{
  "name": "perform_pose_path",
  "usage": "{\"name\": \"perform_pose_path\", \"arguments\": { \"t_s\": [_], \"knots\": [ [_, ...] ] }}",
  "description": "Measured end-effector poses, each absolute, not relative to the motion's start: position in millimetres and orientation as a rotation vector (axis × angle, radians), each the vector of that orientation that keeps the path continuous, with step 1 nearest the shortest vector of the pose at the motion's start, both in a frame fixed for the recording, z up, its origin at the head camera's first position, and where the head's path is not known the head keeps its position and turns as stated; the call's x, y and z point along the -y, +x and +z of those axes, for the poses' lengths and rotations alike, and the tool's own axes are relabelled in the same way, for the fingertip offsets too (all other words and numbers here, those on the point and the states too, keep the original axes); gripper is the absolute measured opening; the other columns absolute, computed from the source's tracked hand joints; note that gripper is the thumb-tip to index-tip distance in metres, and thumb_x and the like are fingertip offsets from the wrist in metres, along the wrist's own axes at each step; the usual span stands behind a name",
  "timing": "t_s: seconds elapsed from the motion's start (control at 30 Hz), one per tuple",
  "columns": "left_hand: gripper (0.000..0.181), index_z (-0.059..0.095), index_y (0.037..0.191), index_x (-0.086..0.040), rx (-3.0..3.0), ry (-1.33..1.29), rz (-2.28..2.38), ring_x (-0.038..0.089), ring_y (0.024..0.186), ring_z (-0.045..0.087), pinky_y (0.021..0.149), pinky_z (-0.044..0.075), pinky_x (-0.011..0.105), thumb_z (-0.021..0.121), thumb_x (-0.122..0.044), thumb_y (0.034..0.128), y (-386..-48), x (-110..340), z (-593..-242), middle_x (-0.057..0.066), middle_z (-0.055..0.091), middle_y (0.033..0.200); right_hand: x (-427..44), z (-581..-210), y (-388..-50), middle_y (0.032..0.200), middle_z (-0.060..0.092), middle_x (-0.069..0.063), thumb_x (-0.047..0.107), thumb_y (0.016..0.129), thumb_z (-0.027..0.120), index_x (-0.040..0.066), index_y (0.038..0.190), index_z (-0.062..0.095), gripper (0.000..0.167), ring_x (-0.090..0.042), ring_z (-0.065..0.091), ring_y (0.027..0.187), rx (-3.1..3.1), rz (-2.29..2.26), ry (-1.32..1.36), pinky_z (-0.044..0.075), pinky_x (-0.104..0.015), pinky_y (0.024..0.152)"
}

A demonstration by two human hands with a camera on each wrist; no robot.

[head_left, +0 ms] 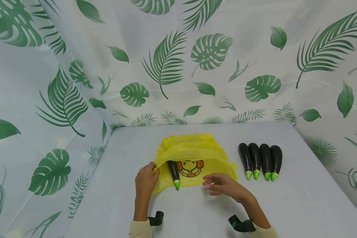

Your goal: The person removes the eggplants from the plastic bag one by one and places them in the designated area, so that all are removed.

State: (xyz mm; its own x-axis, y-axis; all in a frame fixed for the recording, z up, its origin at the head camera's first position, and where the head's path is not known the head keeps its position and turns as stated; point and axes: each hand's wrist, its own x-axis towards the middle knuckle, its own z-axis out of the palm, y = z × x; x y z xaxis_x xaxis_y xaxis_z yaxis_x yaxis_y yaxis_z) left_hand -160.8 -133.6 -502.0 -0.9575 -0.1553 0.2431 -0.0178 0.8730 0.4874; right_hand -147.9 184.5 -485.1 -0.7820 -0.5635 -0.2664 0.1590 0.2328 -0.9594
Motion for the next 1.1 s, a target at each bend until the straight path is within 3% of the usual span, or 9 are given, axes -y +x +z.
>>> {"name": "perform_pose_path", "arguments": {
  "t_s": [0.3, 0.5, 1.1],
  "knots": [
    [0.009, 0.069, 0.092, -0.009, 2.767, 0.117, -0.704, 0.011, 0.055, 0.047, 0.049, 0.038, 0.026, 0.069, -0.017, 0.0876, -159, 131, -504, 0.002, 0.067, 0.073, -146, -510, -165, 0.14, 0.049, -0.03, 0.024, 0.1, 0.055, -0.01, 0.142, 0.038, 0.057, -0.039, 0.058, 0.121, -1.814, -1.759, -0.236, 0.053, -0.043, 0.092],
    [0.008, 0.069, 0.091, -0.009, 2.757, 0.11, -0.701, 0.011, 0.054, 0.047, 0.048, 0.038, 0.026, 0.07, -0.016, 0.0872, -160, 130, -505, 0.002, 0.067, 0.072, -129, -520, -179, 0.135, 0.053, -0.031, 0.019, 0.102, 0.049, -0.012, 0.141, 0.036, 0.052, -0.038, 0.06, 0.12, -1.786, -1.787, -0.195, 0.053, -0.045, 0.092],
    [0.01, 0.069, 0.092, -0.009, 2.744, 0.088, -0.712, 0.01, 0.048, 0.04, 0.043, 0.033, 0.025, 0.069, -0.017, 0.0872, -164, 132, -506, 0.002, 0.064, 0.068, -69, -521, -199, 0.124, 0.058, -0.028, 0.02, 0.091, 0.069, -0.011, 0.134, 0.047, 0.057, -0.035, 0.067, 0.102, -2.079, -1.679, -0.002, 0.059, -0.042, 0.072]
  ]
}}
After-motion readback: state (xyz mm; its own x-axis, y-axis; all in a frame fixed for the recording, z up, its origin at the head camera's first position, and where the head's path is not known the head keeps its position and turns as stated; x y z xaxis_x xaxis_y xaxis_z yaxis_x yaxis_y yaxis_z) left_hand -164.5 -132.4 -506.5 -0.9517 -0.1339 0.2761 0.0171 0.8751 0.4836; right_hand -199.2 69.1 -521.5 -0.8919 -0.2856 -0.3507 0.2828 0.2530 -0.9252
